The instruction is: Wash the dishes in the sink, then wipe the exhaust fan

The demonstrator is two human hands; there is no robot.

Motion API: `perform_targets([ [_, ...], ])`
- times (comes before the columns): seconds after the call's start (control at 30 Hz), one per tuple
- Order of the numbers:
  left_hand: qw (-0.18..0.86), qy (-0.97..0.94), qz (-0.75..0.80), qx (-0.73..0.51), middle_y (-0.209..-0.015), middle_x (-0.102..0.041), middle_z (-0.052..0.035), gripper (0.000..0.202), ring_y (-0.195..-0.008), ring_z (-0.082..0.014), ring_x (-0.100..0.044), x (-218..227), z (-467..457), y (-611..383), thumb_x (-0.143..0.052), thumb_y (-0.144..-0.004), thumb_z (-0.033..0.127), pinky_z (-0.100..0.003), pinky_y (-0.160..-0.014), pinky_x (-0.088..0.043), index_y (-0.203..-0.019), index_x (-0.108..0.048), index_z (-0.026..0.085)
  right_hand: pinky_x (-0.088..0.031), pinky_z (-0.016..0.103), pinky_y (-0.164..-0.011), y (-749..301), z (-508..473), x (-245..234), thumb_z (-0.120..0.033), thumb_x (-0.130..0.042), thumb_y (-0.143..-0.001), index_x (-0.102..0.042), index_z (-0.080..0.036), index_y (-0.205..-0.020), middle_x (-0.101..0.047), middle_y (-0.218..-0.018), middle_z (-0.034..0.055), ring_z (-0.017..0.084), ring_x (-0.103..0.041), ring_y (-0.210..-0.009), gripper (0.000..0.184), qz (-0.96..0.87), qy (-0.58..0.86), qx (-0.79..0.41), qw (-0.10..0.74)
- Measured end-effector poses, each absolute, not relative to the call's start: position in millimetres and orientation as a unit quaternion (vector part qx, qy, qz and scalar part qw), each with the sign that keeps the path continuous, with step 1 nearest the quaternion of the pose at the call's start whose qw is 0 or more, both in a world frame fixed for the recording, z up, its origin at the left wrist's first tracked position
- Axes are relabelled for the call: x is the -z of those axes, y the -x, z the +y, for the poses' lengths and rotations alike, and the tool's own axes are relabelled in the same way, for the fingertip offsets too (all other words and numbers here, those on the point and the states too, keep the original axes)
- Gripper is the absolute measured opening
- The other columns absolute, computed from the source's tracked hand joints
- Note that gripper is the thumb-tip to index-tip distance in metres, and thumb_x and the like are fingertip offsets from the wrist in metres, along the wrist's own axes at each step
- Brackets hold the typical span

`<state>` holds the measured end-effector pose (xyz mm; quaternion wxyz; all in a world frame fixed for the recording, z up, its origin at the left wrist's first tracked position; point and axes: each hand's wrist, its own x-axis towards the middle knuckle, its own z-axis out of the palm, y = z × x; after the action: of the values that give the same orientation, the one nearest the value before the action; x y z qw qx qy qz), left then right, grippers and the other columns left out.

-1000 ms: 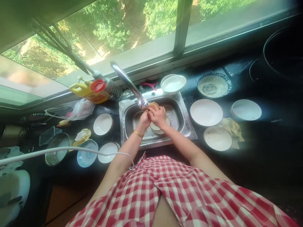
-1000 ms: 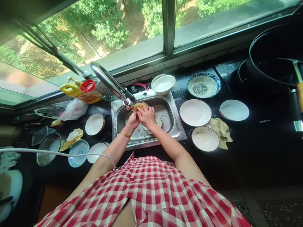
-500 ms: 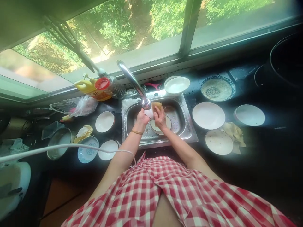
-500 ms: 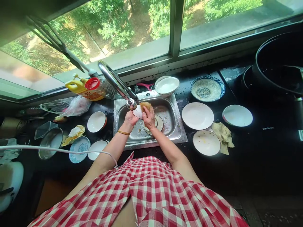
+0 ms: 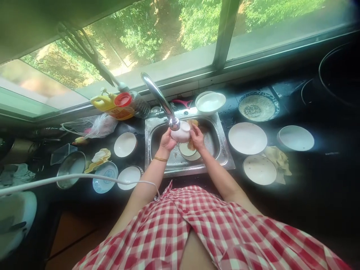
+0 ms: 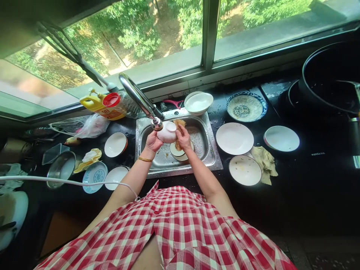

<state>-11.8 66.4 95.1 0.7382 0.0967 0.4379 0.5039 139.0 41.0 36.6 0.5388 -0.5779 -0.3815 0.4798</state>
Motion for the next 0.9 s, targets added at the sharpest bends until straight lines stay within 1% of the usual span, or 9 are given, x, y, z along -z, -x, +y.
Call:
perform_targets([
  [0.1, 0.73, -0.087, 0.448, -0.509, -0.122, -0.071, -0.013, 0.04, -0.125, -0.023, -0.06, -94, 64, 8, -0.042, -0.099, 0.023, -0.04, -0.111, -0.043, -0.134, -0.058, 0.013, -0.04, 0.044, -0.112, -147, 36, -50, -0.033, -0.05, -0.095, -0.066, -0.024, -0.131, -0.057, -0.137, 0.0096, 0.025, -0.052, -0.126, 0.04, -0.543, 0.596, -0.37, 0.461],
  [0.2, 0.721, -0.095, 0.471, -0.5, -0.118, -0.072, -0.013, 0.035, -0.125, -0.0239, -0.06, -95, 60, 9, -0.044, -0.097, 0.021, -0.039, -0.111, -0.043, -0.126, -0.063, 0.011, -0.043, 0.045, -0.106, -159, 38, -67, -0.02, -0.05, -0.094, -0.067, -0.028, -0.13, -0.054, -0.137, 0.0109, 0.029, -0.049, -0.123, 0.041, -0.687, 0.603, -0.296, 0.276],
  [0.27, 0.705, -0.101, 0.483, -0.51, -0.113, -0.073, -0.0126, 0.03, -0.123, -0.0241, -0.061, -96, 60, 9, -0.047, -0.096, 0.021, -0.039, -0.109, -0.044, -0.117, -0.066, 0.011, -0.046, 0.042, -0.096, -159, 33, -75, -0.013, -0.049, -0.091, -0.07, -0.027, -0.126, -0.057, -0.128, 0.0129, 0.029, -0.05, -0.114, 0.043, -0.721, 0.61, -0.282, 0.168],
  [0.33, 0.688, -0.117, 0.488, -0.524, -0.107, -0.074, -0.0117, 0.024, -0.117, -0.0233, -0.064, -97, 63, 7, -0.051, -0.095, 0.023, -0.037, -0.106, -0.047, -0.107, -0.068, 0.011, -0.046, 0.037, -0.089, -150, 22, -79, -0.01, -0.048, -0.091, -0.075, -0.026, -0.117, -0.061, -0.117, 0.0123, 0.026, -0.052, -0.106, 0.041, -0.745, 0.581, -0.306, 0.116],
  [0.47, 0.669, -0.191, 0.484, -0.531, -0.093, -0.074, -0.008, 0.015, -0.105, -0.0221, -0.067, -98, 78, 2, -0.066, -0.086, 0.025, -0.034, -0.098, -0.05, -0.093, -0.069, 0.013, -0.043, 0.034, -0.088, -130, 5, -79, -0.016, -0.043, -0.096, -0.073, -0.025, -0.119, -0.062, -0.114, 0.0104, 0.024, -0.051, -0.105, 0.039, -0.778, 0.513, -0.333, 0.141],
  [0.6, 0.64, -0.202, 0.502, -0.546, -0.085, -0.073, -0.0048, 0.008, -0.093, -0.0178, -0.068, -98, 83, 2, -0.067, -0.083, 0.021, -0.03, -0.092, -0.051, -0.086, -0.069, 0.014, -0.042, 0.036, -0.089, -148, 13, -63, -0.021, -0.041, -0.098, -0.072, -0.025, -0.122, -0.061, -0.116, 0.0126, 0.027, -0.052, -0.105, 0.04, -0.747, 0.576, -0.317, 0.097],
  [0.73, 0.668, -0.146, 0.538, -0.493, -0.077, -0.071, -0.0033, 0.006, -0.08, -0.0148, -0.067, -96, 66, -9, -0.064, -0.084, 0.015, -0.03, -0.091, -0.052, -0.082, -0.068, 0.012, -0.04, 0.045, -0.101, -173, 22, -40, -0.027, -0.041, -0.099, -0.067, -0.025, -0.13, -0.057, -0.131, 0.0142, 0.031, -0.05, -0.12, 0.04, -0.674, 0.668, -0.305, 0.078],
  [0.83, 0.709, -0.096, 0.522, -0.464, -0.085, -0.074, -0.0067, 0.014, -0.091, -0.0177, -0.069, -96, 52, -20, -0.057, -0.091, 0.018, -0.033, -0.099, -0.051, -0.093, -0.07, 0.011, -0.033, 0.054, -0.111, -175, 21, -37, -0.022, -0.046, -0.096, -0.067, -0.023, -0.13, -0.051, -0.145, 0.0135, 0.034, -0.042, -0.135, 0.04, -0.614, 0.717, -0.32, 0.08],
  [0.9, 0.731, -0.077, 0.499, -0.459, -0.095, -0.075, -0.0092, 0.024, -0.104, -0.0204, -0.068, -100, 49, -22, -0.05, -0.095, 0.021, -0.037, -0.105, -0.048, -0.105, -0.069, 0.011, -0.036, 0.049, -0.112, -181, 18, -44, -0.019, -0.044, -0.094, -0.067, -0.02, -0.129, -0.055, -0.143, 0.0129, 0.03, -0.047, -0.133, 0.041, -0.594, 0.705, -0.363, 0.134],
])
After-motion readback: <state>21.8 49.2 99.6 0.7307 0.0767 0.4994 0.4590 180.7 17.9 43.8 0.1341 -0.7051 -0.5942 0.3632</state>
